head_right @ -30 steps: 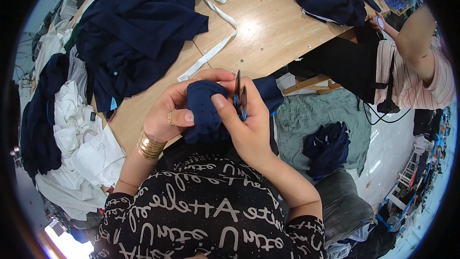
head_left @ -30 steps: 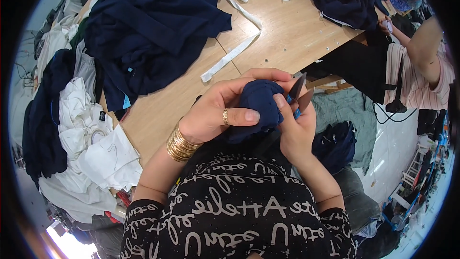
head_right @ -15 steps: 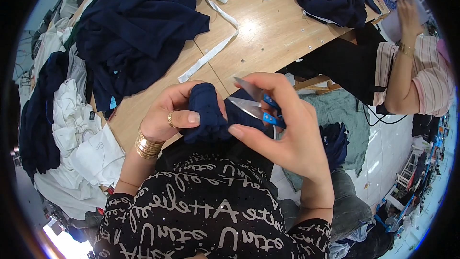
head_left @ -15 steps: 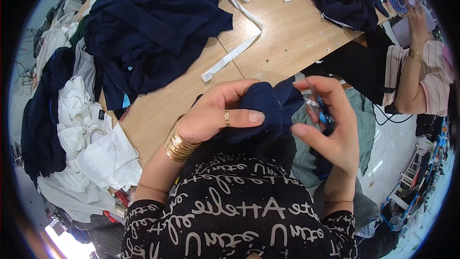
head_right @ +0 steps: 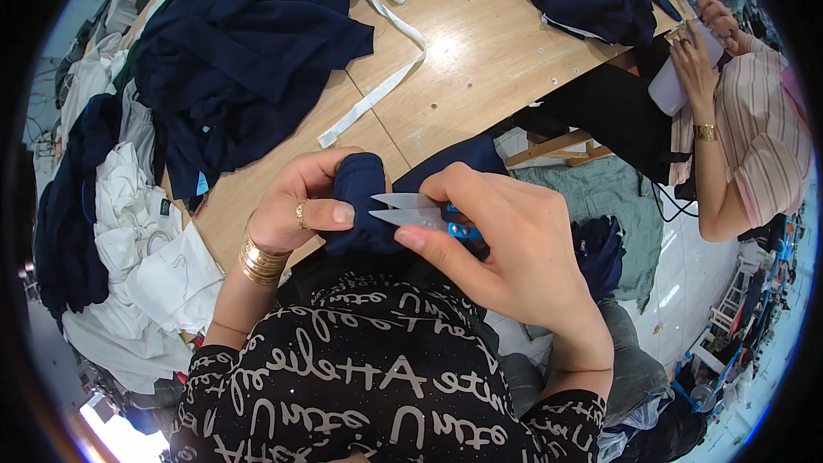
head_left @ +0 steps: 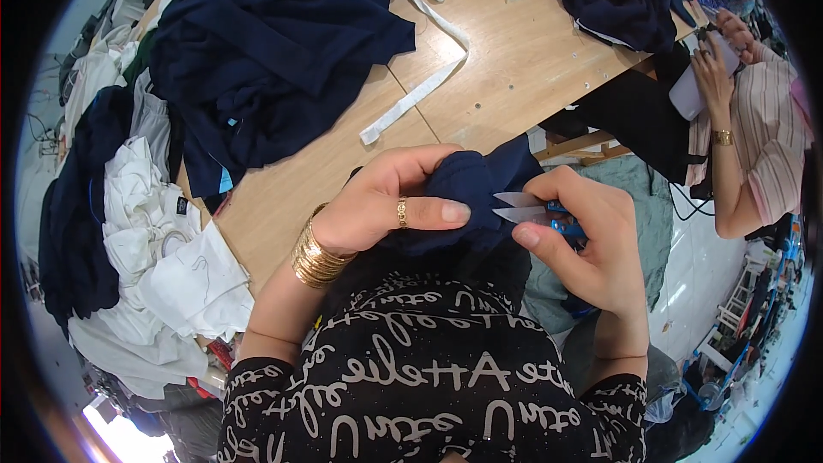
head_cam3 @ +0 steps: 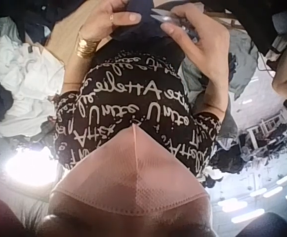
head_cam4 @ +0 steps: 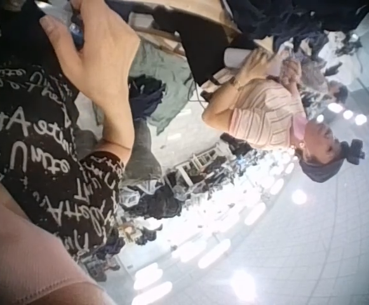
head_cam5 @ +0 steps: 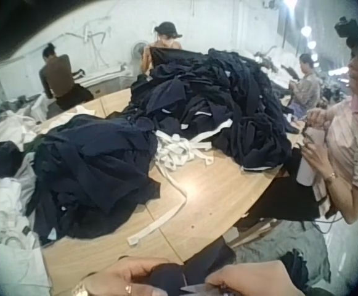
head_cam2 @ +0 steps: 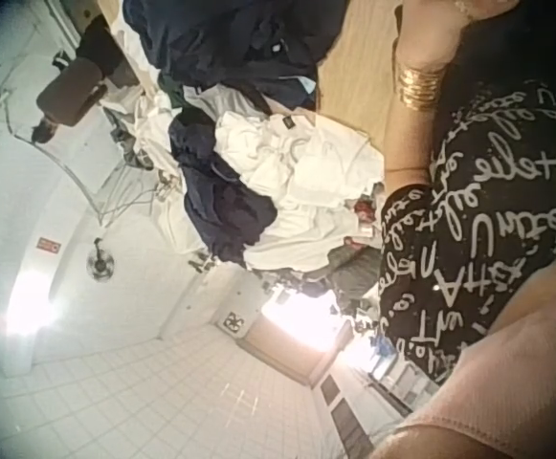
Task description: Trimming excess threads and inspecting blue athletic shorts in a garment factory.
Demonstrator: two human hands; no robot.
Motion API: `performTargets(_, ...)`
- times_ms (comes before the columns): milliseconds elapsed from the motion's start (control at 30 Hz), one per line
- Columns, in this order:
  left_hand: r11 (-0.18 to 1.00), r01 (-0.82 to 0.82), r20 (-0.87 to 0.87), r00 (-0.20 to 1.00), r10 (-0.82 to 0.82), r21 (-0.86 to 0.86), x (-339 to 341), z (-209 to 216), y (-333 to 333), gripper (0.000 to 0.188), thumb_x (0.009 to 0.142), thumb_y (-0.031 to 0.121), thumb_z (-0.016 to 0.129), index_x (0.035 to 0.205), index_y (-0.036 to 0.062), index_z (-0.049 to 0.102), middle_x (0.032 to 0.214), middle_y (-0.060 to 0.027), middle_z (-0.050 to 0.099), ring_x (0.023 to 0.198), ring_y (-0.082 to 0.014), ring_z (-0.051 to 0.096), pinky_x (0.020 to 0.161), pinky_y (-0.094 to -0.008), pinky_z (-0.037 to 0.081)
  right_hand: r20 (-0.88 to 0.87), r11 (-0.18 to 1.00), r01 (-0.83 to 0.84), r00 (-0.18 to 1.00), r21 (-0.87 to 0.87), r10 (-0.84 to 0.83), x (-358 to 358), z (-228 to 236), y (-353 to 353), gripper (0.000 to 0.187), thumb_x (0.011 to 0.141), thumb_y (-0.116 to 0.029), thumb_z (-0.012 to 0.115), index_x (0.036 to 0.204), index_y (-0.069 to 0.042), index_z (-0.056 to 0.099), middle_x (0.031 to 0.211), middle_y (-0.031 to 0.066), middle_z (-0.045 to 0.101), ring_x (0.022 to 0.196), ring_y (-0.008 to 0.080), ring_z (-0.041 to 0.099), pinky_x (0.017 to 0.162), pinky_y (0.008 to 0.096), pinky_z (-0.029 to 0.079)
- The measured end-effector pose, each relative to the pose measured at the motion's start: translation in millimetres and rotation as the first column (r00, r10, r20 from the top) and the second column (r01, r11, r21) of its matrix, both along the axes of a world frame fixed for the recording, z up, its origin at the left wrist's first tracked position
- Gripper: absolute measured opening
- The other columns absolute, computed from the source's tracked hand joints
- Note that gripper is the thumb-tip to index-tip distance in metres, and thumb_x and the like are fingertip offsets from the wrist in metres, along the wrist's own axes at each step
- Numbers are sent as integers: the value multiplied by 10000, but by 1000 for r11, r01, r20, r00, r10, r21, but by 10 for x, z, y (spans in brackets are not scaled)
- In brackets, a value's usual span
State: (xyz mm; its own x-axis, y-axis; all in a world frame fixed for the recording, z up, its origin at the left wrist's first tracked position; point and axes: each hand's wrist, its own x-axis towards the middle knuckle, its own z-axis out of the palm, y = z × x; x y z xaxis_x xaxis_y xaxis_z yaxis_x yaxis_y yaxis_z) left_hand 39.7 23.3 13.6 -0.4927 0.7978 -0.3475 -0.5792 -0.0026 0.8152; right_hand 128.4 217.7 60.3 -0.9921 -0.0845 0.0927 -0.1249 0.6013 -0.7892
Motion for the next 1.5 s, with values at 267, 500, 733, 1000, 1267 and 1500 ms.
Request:
performTargets(267,1000,22,-11,1000,-21,6,-20,24,1,493,652,163,702,1069,-45,542,983,-106,598,883,-170,575,833,-293,454,-7,999,-45,999,10,46,-31,21,23,189,738,-183,686,753,-41,562,581,77,524,502,224,523,460,294,378)
performTargets(500,985,113,-54,993,-107,128,-84,-38,-55,472,758,86,677,1179,-29,496,1015,-39,596,917,-97,547,839,-236,430,14,998,-64,998,21,64,-43,57,33,185,741,-190,681,752,-47,564,575,82,517,497,233,517,456,305,373)
performTargets(733,987,123,-71,991,-116,108,-97,-46,-64,476,746,79,686,1172,-30,504,1014,-42,598,911,-99,552,836,-237,433,23,997,-72,997,39,71,-45,43,41,192,733,-193,686,751,-51,558,572,78,515,500,235,521,455,306,372)
performTargets(1000,988,113,-83,991,-105,102,-101,-53,-71,478,744,78,687,1173,-28,505,1010,-39,600,901,-94,552,827,-233,435,-97,994,-55,993,90,64,-42,-28,24,193,717,-180,699,734,-52,555,569,66,515,498,231,521,453,302,376)
performTargets(1267,986,113,-65,992,-106,119,-95,-60,-85,481,747,72,687,1179,-28,500,1008,-41,598,901,-95,553,828,-235,435,-35,998,-29,999,-61,27,-42,-59,18,192,729,-178,689,729,-35,561,566,84,510,481,229,502,454,290,369)
performTargets(1500,988,106,-67,993,-99,110,-92,-55,-88,488,741,72,692,1178,-27,500,998,-40,597,902,-100,554,827,-234,436,-8,999,-14,1000,-50,13,-56,-58,33,199,738,-193,685,746,-36,564,572,87,523,483,228,515,461,291,381)
